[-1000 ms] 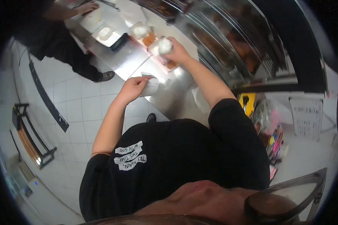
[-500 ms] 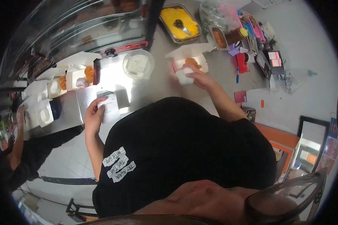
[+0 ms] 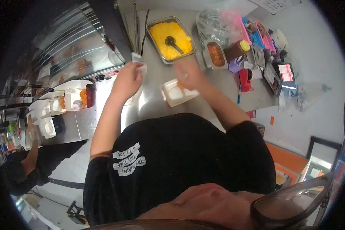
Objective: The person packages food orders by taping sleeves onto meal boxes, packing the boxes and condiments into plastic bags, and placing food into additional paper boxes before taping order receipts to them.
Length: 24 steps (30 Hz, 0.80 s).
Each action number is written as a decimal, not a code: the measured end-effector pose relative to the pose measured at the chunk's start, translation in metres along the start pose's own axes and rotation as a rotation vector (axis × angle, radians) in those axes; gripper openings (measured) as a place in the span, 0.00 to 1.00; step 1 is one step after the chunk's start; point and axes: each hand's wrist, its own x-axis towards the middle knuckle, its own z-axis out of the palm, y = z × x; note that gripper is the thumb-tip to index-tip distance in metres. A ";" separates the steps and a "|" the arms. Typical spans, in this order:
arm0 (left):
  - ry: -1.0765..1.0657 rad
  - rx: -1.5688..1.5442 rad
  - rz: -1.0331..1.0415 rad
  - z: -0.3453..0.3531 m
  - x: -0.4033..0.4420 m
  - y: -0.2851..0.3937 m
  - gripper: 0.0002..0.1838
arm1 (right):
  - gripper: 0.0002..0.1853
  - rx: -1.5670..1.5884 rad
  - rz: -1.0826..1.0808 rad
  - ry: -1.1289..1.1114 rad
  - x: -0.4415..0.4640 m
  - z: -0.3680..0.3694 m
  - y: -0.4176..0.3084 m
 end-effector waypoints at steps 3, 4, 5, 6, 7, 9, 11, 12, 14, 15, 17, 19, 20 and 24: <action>-0.109 0.276 -0.035 0.043 0.052 0.017 0.15 | 0.11 -0.371 0.125 -0.064 0.077 0.008 0.080; -0.248 0.455 -0.043 0.053 0.069 0.018 0.17 | 0.12 -0.508 0.135 -0.266 0.091 0.019 0.102; -0.357 0.482 -0.163 0.084 0.087 -0.005 0.15 | 0.12 -0.646 0.141 -0.463 0.101 0.033 0.124; -0.464 0.504 -0.284 0.118 0.099 -0.031 0.14 | 0.13 -0.789 0.145 -0.657 0.108 0.047 0.139; -0.490 0.483 -0.308 0.131 0.102 -0.039 0.15 | 0.13 -0.759 0.152 -0.649 0.111 0.059 0.146; -0.547 0.425 -0.346 0.151 0.110 -0.045 0.17 | 0.12 -0.711 0.175 -0.643 0.110 0.074 0.154; -0.565 0.346 -0.221 0.165 0.111 -0.057 0.21 | 0.13 -0.639 0.284 -0.606 0.106 0.086 0.158; -0.572 0.306 -0.158 0.174 0.110 -0.066 0.24 | 0.13 -0.603 0.339 -0.588 0.107 0.087 0.160; -0.489 0.021 -0.246 0.204 0.111 -0.097 0.23 | 0.13 -0.544 0.351 -0.473 0.119 0.083 0.169; -0.443 -0.118 -0.285 0.208 0.113 -0.102 0.23 | 0.12 -0.489 0.367 -0.350 0.127 0.076 0.175; -0.426 -0.403 -0.419 0.213 0.117 -0.105 0.21 | 0.11 -0.501 0.337 -0.266 0.149 0.059 0.190; -0.414 -0.559 -0.534 0.210 0.117 -0.096 0.19 | 0.11 -0.612 0.347 -0.352 0.166 0.062 0.199; -0.367 -0.521 -0.504 0.218 0.115 -0.098 0.18 | 0.11 -0.666 0.354 -0.392 0.168 0.065 0.201; -0.250 -0.447 -0.471 0.234 0.115 -0.112 0.17 | 0.10 -0.821 -0.066 -0.715 0.125 0.112 0.191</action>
